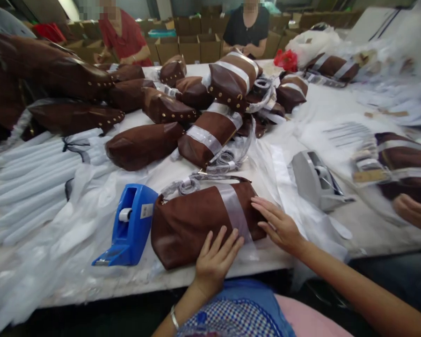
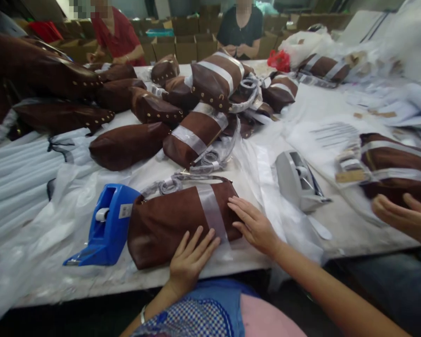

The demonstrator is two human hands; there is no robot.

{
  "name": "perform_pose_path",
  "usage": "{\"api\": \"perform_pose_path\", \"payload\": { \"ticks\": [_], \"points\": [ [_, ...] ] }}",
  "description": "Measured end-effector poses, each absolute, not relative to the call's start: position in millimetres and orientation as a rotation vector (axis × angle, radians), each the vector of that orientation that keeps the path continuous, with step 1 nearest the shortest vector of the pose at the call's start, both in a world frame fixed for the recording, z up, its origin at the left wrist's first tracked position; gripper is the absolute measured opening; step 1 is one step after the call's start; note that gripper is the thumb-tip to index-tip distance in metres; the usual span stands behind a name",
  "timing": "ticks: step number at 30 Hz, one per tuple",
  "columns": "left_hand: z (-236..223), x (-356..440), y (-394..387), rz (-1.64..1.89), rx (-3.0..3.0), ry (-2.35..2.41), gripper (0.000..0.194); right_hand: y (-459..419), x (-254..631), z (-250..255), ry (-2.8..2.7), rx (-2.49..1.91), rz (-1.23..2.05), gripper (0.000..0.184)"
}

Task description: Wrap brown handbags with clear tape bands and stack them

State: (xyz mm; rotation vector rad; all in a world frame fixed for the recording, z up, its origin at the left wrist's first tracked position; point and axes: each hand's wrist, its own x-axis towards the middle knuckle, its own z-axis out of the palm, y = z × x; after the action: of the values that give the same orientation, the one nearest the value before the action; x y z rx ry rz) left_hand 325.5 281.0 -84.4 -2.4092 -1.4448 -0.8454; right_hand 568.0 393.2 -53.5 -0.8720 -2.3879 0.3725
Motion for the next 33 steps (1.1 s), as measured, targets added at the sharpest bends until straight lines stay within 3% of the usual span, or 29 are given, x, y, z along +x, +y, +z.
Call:
{"api": "perform_pose_path", "payload": {
  "ticks": [5,11,20,27,33],
  "points": [
    [-84.1,326.8,277.7,-0.705,-2.436,-1.483,0.048,329.4,604.3,-60.4,-2.164,-1.187,0.305,0.029],
    [-88.1,326.6,276.4,-0.615,-2.427,-1.455,0.058,302.4,597.1,-83.2,-2.180,-1.458,0.230,0.059],
    [-87.4,327.7,274.6,-0.630,-2.411,-1.459,0.068,309.9,572.8,-91.1,-1.810,-1.530,0.461,0.041],
    [-75.0,326.2,275.4,-0.569,-2.467,-1.476,0.067,265.3,581.0,-70.7,-1.775,-1.471,0.654,0.047],
    [-61.6,325.6,282.4,-0.549,-2.471,-1.469,0.071,228.2,596.7,-73.0,-2.161,-1.012,0.130,0.024]
  ]
}}
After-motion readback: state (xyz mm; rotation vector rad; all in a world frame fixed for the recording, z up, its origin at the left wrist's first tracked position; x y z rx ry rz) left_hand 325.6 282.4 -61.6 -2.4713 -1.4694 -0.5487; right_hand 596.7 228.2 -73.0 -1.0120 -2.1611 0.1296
